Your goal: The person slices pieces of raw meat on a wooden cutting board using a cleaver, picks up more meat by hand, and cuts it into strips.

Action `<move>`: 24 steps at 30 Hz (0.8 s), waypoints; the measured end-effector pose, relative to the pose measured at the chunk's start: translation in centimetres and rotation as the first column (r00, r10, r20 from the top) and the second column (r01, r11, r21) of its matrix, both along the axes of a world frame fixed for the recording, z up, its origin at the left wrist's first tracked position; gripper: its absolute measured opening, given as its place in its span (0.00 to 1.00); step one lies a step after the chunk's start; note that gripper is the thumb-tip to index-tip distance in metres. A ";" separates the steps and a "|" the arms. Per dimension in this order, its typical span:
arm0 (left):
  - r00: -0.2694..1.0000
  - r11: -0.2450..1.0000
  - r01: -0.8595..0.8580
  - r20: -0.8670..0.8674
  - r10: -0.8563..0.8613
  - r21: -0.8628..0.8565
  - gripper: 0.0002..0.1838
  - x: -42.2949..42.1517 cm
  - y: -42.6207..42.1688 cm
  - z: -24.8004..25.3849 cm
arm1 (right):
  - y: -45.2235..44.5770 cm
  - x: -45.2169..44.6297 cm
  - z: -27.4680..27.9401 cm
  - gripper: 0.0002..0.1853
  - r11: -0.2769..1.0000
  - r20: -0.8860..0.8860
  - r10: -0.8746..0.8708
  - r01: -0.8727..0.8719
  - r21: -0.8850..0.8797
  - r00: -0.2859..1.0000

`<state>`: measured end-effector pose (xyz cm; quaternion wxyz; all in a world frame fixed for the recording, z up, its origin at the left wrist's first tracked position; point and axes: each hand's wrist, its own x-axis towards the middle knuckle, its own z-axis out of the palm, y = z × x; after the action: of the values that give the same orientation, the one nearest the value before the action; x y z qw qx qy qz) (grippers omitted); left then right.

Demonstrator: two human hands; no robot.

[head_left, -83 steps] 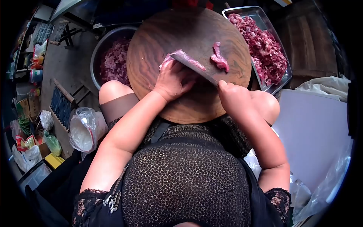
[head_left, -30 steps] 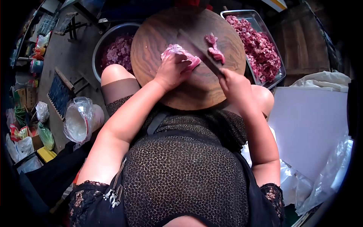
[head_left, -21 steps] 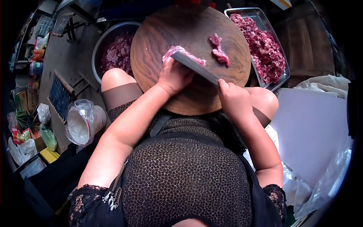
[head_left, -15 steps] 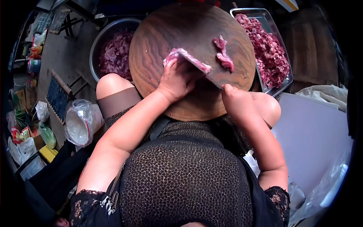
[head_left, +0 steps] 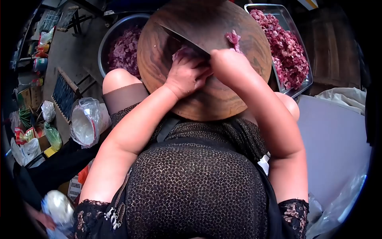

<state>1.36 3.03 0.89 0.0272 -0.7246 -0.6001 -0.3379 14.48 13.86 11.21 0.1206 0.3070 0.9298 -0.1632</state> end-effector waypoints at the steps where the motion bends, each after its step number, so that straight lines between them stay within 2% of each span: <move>1: 1.000 0.999 -0.011 -0.005 0.012 0.031 0.13 0.2 -0.2 -0.1 | -0.8 1.7 0.4 0.09 0.999 0.070 -0.046 0.045 0.011 0.996; 3: 1.000 1.000 -0.002 0.008 0.002 0.022 0.12 0.2 -0.2 0.3 | -1.8 5.6 0.0 0.07 0.996 0.060 -0.089 0.087 0.029 0.994; 5: 0.996 0.998 0.057 -0.062 -0.058 -0.013 0.13 0.1 -0.1 0.7 | -3.0 8.7 -0.6 0.06 0.984 0.104 -0.176 0.172 0.039 0.979; 6: 0.999 0.991 0.032 -0.019 -0.035 -0.132 0.16 0.1 -0.5 0.5 | -3.4 9.8 -0.2 0.06 0.984 0.103 -0.173 0.168 0.051 0.980; 8: 1.000 0.993 0.004 -0.019 -0.007 -0.114 0.17 0.2 -0.9 0.1 | -3.9 11.2 0.3 0.08 0.959 0.069 -0.281 0.282 0.003 0.957; 9: 1.000 0.994 -0.017 -0.020 0.015 -0.110 0.17 0.1 -1.1 0.1 | -3.6 11.5 -0.3 0.08 0.960 0.063 -0.280 0.280 0.011 0.958; 11: 1.000 0.997 0.009 -0.012 -0.010 -0.081 0.18 -0.1 -1.3 -0.1 | -2.8 11.8 -1.9 0.12 0.896 -0.211 -0.418 0.440 0.068 0.884; 12: 0.999 0.997 0.032 0.004 -0.032 -0.067 0.18 -0.1 -1.5 0.4 | -2.9 11.3 -1.5 0.15 0.889 -0.252 -0.422 0.452 0.076 0.871; 15: 0.998 0.998 0.057 -0.023 -0.057 0.022 0.18 -0.3 -2.5 1.0 | -4.3 10.6 0.4 0.14 0.894 -0.263 -0.405 0.440 0.088 0.875; 17: 1.000 1.000 0.017 0.007 -0.016 -0.016 0.17 -0.6 -2.9 -0.1 | -5.1 10.6 1.1 0.13 0.914 -0.229 -0.361 0.392 0.107 0.904; 18: 0.998 0.992 0.047 0.045 -0.042 -0.114 0.16 -0.9 -2.9 -0.4 | -5.9 10.3 1.4 0.12 0.936 -0.212 -0.301 0.331 0.124 0.930; 19: 0.998 0.992 0.043 0.051 -0.038 -0.117 0.16 -1.0 -2.9 -0.7 | -6.5 10.1 1.5 0.12 0.953 -0.193 -0.237 0.266 0.141 0.952; 21: 0.999 0.997 0.013 0.043 -0.010 -0.070 0.14 -0.8 -2.5 -0.9 | -7.2 10.0 0.3 0.07 0.954 -0.257 -0.087 0.155 0.258 0.962; 22: 1.000 0.999 -0.005 -0.007 0.004 -0.043 0.15 -0.7 -2.4 -0.7 | -7.0 9.9 -0.9 0.06 0.953 -0.242 -0.066 0.133 0.273 0.968; 24: 1.000 0.999 0.004 0.010 -0.004 -0.042 0.16 -0.4 -2.1 0.1 | -6.8 9.7 -2.0 0.04 0.953 -0.224 -0.053 0.116 0.280 0.973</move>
<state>0.92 0.90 0.95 0.0082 -0.7245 -0.6057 -0.3288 24.15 7.09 9.19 -0.0338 0.3417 0.9372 -0.0618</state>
